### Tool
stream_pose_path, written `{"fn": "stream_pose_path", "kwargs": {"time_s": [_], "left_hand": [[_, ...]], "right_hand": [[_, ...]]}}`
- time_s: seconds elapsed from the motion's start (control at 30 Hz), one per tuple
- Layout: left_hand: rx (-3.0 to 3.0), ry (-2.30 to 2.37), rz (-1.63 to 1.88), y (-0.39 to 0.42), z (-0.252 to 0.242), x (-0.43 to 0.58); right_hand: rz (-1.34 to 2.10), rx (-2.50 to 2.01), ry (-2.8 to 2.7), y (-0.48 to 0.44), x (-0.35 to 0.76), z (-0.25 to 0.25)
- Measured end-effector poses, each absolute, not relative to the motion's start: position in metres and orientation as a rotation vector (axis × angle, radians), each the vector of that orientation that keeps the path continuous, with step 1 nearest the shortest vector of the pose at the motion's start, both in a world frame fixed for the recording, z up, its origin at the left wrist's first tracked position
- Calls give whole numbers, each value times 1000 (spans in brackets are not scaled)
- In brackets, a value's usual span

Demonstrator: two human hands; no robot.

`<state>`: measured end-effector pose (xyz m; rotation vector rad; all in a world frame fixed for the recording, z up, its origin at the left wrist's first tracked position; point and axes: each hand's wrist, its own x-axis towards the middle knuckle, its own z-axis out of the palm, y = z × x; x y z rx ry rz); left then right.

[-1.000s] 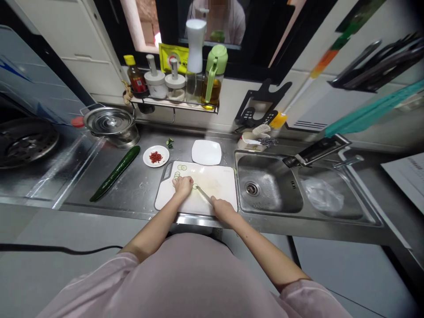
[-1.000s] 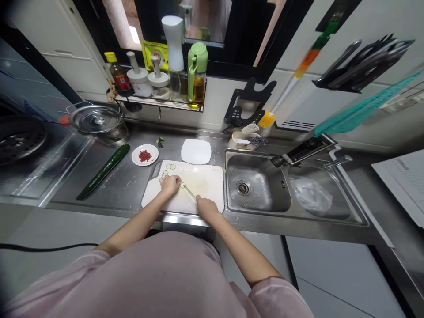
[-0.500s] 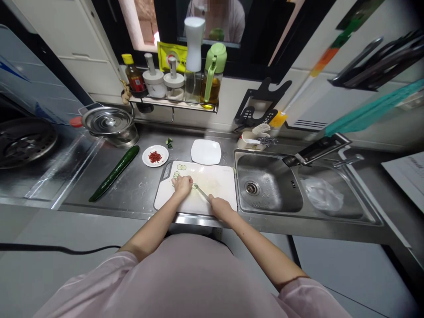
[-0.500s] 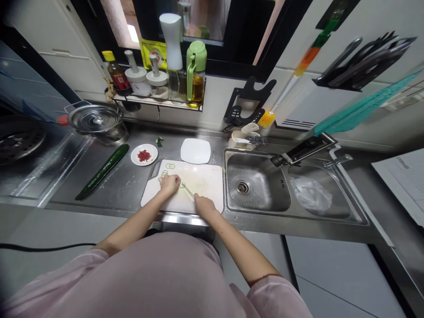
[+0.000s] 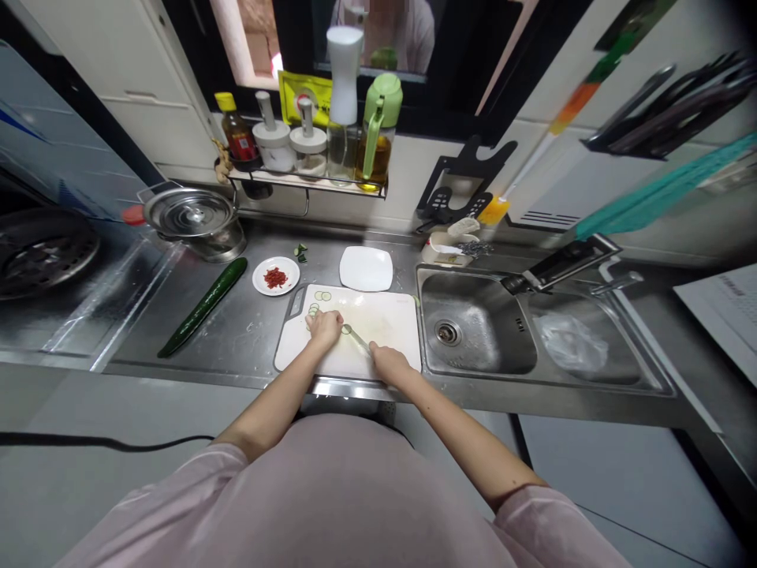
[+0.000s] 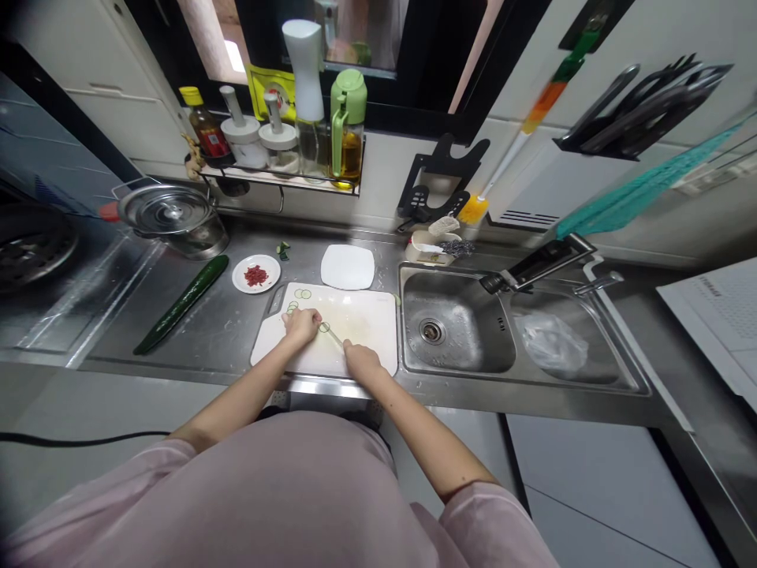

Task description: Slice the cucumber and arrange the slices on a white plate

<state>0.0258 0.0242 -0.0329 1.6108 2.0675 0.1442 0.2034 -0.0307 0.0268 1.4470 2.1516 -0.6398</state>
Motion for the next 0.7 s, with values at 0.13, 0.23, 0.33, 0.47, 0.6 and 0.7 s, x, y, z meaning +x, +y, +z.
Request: {"fn": "stream_pose_path", "kwargs": {"time_s": [0.13, 0.23, 0.33, 0.47, 0.6, 0.7], "left_hand": [[1613, 2069, 129, 24, -32, 26], [1609, 2072, 114, 24, -31, 26], [1617, 2069, 120, 23, -31, 26], [1615, 2064, 141, 23, -32, 26], [1595, 2057, 142, 23, -34, 25], [1587, 2063, 135, 24, -33, 26]], "right_hand": [[-627, 1457, 2160, -32, 202, 25], [-625, 1460, 2162, -32, 203, 24], [-621, 1458, 2168, -32, 204, 23], [-614, 1452, 2172, -32, 206, 24], [-631, 1452, 2168, -35, 210, 24], [-642, 1454, 2162, -39, 215, 24]]}}
